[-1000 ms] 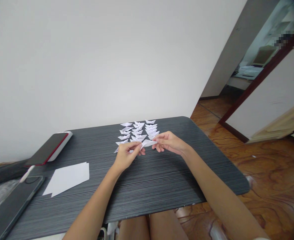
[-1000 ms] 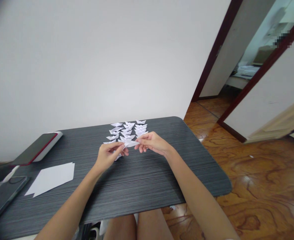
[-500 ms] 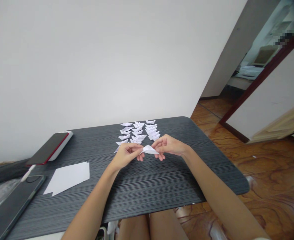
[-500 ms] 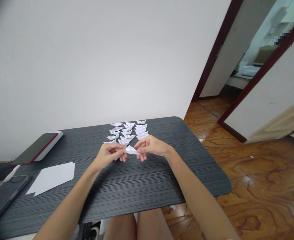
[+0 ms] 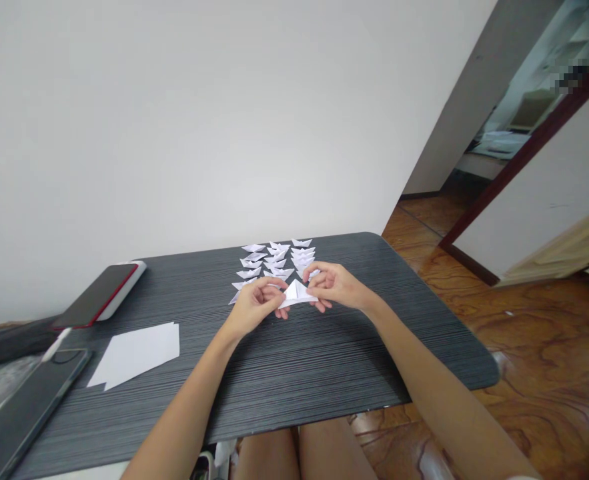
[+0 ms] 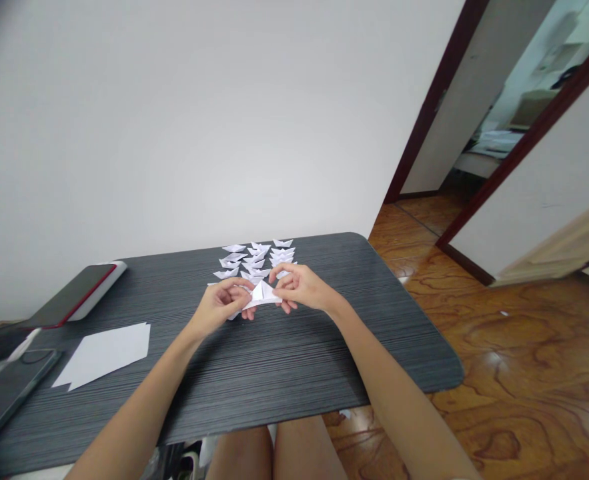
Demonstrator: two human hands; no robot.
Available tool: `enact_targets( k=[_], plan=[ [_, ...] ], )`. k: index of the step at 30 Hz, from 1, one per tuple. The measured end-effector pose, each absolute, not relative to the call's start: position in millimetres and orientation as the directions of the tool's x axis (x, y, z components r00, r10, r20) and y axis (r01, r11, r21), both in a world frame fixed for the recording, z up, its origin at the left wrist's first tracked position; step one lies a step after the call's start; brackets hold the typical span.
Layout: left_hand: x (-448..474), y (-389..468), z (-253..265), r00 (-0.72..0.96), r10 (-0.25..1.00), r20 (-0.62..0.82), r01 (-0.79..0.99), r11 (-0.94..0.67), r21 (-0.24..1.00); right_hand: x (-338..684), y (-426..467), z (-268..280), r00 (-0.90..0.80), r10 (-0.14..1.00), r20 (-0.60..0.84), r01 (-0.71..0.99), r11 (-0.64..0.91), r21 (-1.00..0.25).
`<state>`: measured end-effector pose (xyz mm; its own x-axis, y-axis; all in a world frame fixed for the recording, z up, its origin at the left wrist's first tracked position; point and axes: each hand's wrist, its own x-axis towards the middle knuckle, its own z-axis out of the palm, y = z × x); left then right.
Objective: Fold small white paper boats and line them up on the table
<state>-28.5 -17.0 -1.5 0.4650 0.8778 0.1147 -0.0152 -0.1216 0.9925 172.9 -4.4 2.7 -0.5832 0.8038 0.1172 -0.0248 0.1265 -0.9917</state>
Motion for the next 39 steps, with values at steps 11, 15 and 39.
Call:
enact_targets(
  k=[11,15,39],
  plan=[
    [-32,-19,1,0.463,0.860,0.216,-0.141,-0.169,0.975,177,-5,7,-0.561,0.815,0.144,-0.077,0.122,-0.990],
    [-32,-20,-1,0.424,0.861,0.283,-0.190,-0.221,0.957,175,-4,5,-0.556,0.812,0.180,-0.114,0.140,-0.984],
    [-25,-18,-2,0.284,0.932,0.225,-0.095,-0.206,0.974,164,2,-7,-0.452,0.891,0.051,-0.308,-0.102,-0.946]
  ],
)
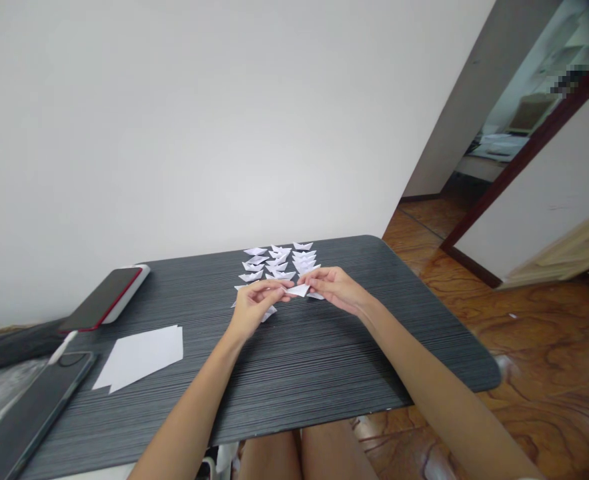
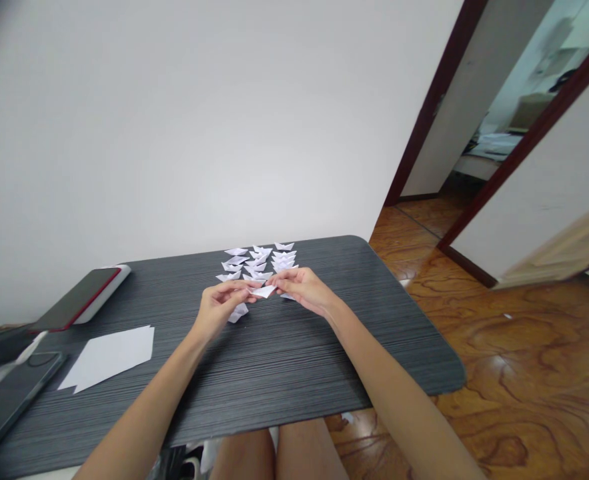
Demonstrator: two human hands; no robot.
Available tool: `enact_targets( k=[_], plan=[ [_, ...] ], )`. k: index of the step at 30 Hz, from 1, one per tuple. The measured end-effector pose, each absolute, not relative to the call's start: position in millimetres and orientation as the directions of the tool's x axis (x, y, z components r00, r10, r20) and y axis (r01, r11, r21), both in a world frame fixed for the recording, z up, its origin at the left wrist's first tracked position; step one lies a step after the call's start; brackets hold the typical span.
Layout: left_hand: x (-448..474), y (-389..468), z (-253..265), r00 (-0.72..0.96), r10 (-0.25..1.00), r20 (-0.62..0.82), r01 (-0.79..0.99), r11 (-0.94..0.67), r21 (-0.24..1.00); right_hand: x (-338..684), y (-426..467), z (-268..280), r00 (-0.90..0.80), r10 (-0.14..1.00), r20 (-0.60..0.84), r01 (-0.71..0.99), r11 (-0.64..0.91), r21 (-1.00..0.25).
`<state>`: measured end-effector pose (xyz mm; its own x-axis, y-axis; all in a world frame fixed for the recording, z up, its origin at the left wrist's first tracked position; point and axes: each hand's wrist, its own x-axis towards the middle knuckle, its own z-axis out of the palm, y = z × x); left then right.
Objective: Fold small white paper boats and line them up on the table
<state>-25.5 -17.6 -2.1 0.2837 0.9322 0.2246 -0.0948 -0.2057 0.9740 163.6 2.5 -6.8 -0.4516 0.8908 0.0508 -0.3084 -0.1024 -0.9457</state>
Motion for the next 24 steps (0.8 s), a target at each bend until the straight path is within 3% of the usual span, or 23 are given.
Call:
enact_targets(
  k=[5,11,17,24],
  plan=[
    [-30,-15,-4,0.371,0.910,0.183,0.005,-0.199,0.980,168,4,-9,-0.487,0.873,-0.010,-0.210,-0.128,-0.969],
    [-32,-17,-4,0.444,0.882,0.155,0.280,-0.301,0.912,169,6,-16,-0.499,0.863,-0.084,0.029,-0.080,-0.996],
    [-29,-20,0,0.483,0.864,0.143,0.330,-0.331,0.884,166,3,-12,-0.527,0.850,-0.029,0.189,0.084,-0.978],
    [-26,-18,-10,0.467,0.884,0.019,0.342,-0.201,0.918,157,-4,-12,-0.456,0.890,0.005,0.255,0.136,-0.957]
  ],
)
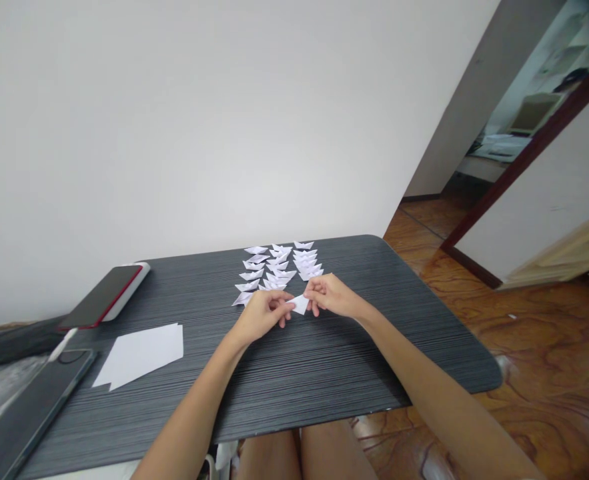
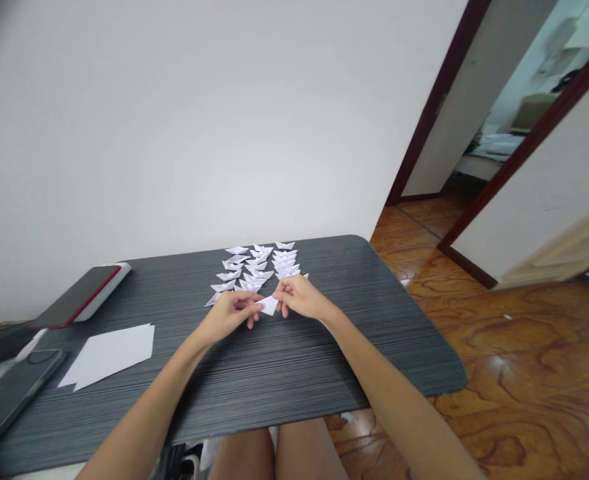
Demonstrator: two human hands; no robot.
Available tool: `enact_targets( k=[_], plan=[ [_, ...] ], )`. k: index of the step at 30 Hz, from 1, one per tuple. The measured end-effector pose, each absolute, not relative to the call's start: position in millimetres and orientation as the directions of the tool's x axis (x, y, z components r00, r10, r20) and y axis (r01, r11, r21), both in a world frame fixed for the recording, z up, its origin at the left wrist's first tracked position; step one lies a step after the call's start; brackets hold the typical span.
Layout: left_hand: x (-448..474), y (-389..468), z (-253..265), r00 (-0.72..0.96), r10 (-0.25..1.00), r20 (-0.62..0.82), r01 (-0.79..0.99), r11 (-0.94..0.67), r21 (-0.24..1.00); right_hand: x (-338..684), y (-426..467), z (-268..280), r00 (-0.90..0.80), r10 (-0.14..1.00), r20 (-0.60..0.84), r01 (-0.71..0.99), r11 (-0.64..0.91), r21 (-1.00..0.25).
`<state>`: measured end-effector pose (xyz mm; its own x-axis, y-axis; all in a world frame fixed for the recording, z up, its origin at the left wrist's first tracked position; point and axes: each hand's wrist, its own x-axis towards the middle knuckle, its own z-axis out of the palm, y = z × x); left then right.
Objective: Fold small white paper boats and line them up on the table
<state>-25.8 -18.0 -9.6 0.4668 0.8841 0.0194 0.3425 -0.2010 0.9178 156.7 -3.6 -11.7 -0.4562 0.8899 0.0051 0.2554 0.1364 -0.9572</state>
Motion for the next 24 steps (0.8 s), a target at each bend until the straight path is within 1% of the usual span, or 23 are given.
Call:
enact_targets(
  k=[3,7,10,12,14,17,22,24],
  plan=[
    [-25,-17,-15,0.471,0.882,0.000,0.345,-0.185,0.920,153,-6,-12,-0.464,0.886,0.016,0.227,0.136,-0.964],
    [-25,-16,-15,0.447,0.895,-0.009,0.323,-0.152,0.934,149,-8,-14,-0.471,0.881,0.041,0.115,0.108,-0.987],
    [-24,-18,-12,0.472,0.881,-0.034,0.292,-0.120,0.949,147,-9,-13,-0.468,0.880,0.082,0.058,0.123,-0.991],
    [-23,-19,-9,0.495,0.868,-0.046,0.277,-0.107,0.955,147,-11,-11,-0.474,0.874,0.103,0.057,0.147,-0.987],
    [-22,-21,-7,0.487,0.873,-0.025,0.274,-0.125,0.954,147,-12,-8,-0.484,0.868,0.111,0.055,0.157,-0.986],
    [-21,-23,-6,0.454,0.890,0.029,0.279,-0.173,0.945,147,-13,-5,-0.489,0.865,0.113,0.039,0.151,-0.988],
    [-22,-23,-4,0.460,0.887,0.020,0.295,-0.175,0.940,144,-15,-5,-0.505,0.858,0.096,0.038,0.133,-0.990],
    [-22,-23,-3,0.460,0.887,0.038,0.301,-0.196,0.933,143,-16,-5,-0.516,0.852,0.088,0.037,0.125,-0.992]
  ],
)
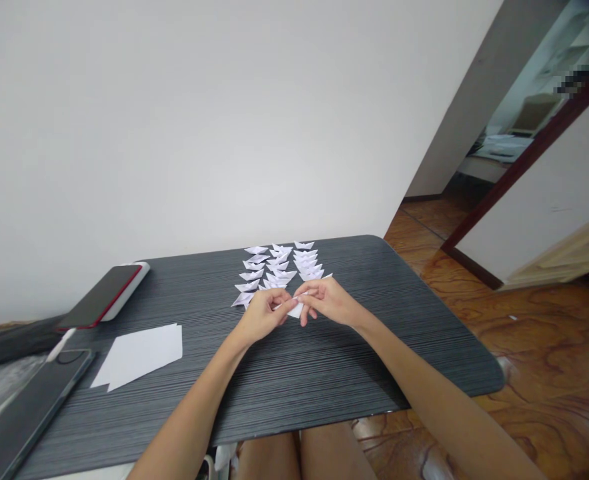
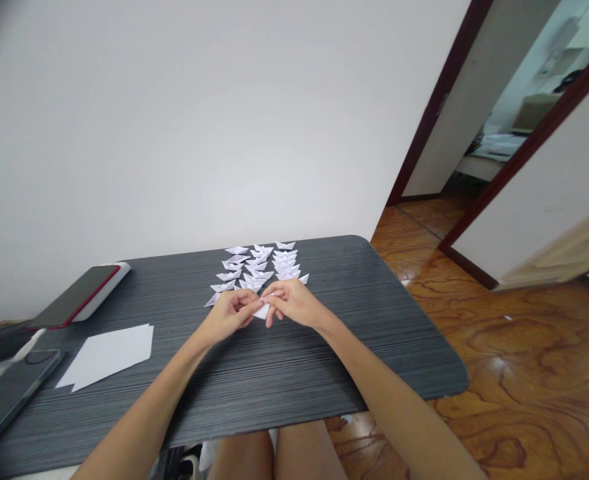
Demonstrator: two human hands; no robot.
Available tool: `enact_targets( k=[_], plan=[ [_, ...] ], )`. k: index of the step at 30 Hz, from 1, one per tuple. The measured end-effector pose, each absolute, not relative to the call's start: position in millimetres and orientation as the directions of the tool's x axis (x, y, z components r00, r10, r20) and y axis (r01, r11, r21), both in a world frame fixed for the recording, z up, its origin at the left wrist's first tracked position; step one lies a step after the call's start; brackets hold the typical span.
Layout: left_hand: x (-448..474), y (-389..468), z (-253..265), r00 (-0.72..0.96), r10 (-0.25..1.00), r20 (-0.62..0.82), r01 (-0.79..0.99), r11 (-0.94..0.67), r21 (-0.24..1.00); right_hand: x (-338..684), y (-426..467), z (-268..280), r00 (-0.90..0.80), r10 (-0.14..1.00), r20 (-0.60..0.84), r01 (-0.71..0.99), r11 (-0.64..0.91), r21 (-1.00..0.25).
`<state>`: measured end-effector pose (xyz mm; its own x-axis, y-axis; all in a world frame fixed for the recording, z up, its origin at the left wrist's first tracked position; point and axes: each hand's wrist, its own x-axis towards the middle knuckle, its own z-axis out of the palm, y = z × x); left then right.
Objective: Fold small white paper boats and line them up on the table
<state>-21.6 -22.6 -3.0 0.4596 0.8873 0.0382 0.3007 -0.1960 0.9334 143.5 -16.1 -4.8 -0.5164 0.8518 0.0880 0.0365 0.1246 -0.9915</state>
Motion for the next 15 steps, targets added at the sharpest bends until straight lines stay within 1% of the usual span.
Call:
enact_targets(
  k=[3,5,9,15],
  plan=[
    [-20,-24,-2,0.455,0.888,0.061,0.329,-0.231,0.915,142,-18,-3,-0.508,0.859,0.063,0.050,0.102,-0.993],
    [-19,-24,-2,0.443,0.894,0.061,0.333,-0.227,0.915,140,-19,-2,-0.492,0.869,0.045,0.062,0.087,-0.994],
    [-17,-24,-1,0.402,0.914,0.050,0.300,-0.183,0.936,139,-19,-4,-0.465,0.884,0.037,0.071,0.078,-0.994],
    [-25,-21,4,0.395,0.918,-0.033,0.260,-0.077,0.963,152,-9,-9,-0.437,0.899,0.039,0.079,0.081,-0.994]
  ],
)
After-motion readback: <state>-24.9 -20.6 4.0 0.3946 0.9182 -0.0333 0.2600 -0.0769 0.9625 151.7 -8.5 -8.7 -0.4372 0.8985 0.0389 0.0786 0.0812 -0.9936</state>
